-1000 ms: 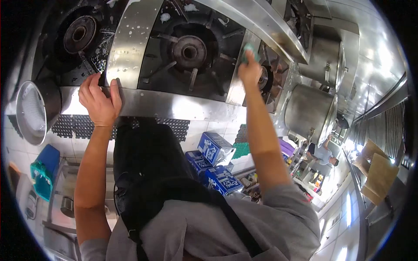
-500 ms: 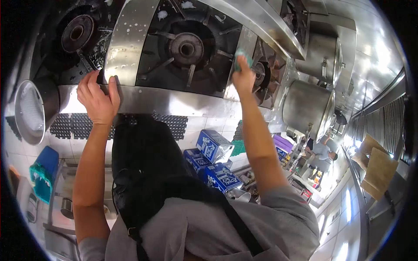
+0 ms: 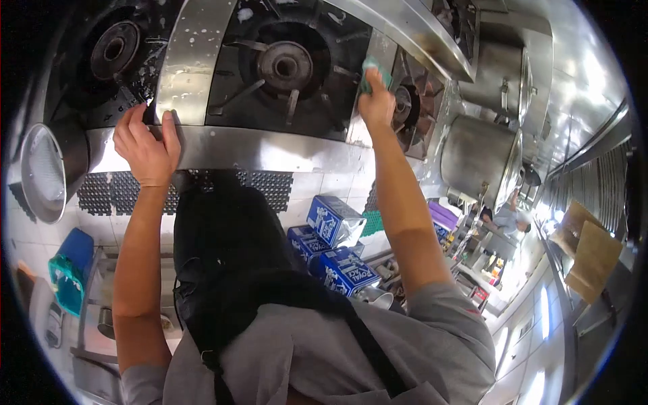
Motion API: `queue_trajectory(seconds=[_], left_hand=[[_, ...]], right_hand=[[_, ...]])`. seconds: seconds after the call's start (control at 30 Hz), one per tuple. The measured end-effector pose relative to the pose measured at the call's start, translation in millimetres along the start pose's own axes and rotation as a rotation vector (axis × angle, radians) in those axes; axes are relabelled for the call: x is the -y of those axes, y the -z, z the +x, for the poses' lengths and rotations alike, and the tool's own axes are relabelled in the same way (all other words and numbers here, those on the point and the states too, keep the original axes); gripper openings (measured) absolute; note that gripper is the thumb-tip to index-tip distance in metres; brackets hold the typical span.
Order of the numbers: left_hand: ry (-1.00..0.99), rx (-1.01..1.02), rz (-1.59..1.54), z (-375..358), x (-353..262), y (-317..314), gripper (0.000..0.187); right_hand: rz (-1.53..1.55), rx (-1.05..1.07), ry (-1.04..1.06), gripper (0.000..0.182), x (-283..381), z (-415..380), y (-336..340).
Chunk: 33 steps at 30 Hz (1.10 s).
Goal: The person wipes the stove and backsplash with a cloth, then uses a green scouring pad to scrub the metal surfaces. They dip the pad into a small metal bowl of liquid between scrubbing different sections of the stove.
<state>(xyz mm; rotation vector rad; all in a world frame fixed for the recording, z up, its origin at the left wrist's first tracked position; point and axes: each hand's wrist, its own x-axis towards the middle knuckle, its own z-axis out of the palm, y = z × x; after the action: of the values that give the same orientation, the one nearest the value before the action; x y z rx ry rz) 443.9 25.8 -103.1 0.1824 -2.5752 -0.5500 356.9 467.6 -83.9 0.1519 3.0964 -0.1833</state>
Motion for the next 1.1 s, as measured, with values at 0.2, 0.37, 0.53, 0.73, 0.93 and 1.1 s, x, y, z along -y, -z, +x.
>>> queue_trajectory(seconds=[0.2, 0.37, 0.53, 0.73, 0.93, 1.1], left_hand=[[-0.018, -0.048, -0.002, 2.1, -0.1, 0.8, 0.044], [-0.02, 0.001, -0.011, 0.4, 2.4, 0.6, 0.047], [-0.017, -0.002, -0.001, -0.8, 0.1, 2.1, 0.045], [-0.025, -0.005, 0.006, 2.7, 3.0, 1.2, 0.044], [-0.024, -0.007, 0.024, 0.8, 1.5, -4.1, 0.044], [-0.029, 0.006, 0.003, 1.9, 0.4, -1.7, 0.044]], right_hand=[[-0.08, 0.093, 0.194, 0.08, -15.8, -145.3, -13.5], [0.122, -0.069, 0.149, 0.066, -13.1, -69.6, -12.7], [0.047, 0.03, 0.117, 0.073, -8.1, -67.7, -5.2], [-0.122, 0.038, 0.264, 0.08, -25.8, -129.7, -8.3], [0.015, -0.203, 0.186, 0.053, -35.4, 101.8, -13.7], [0.037, -0.046, 0.109, 0.058, -25.8, 93.8, 2.0]])
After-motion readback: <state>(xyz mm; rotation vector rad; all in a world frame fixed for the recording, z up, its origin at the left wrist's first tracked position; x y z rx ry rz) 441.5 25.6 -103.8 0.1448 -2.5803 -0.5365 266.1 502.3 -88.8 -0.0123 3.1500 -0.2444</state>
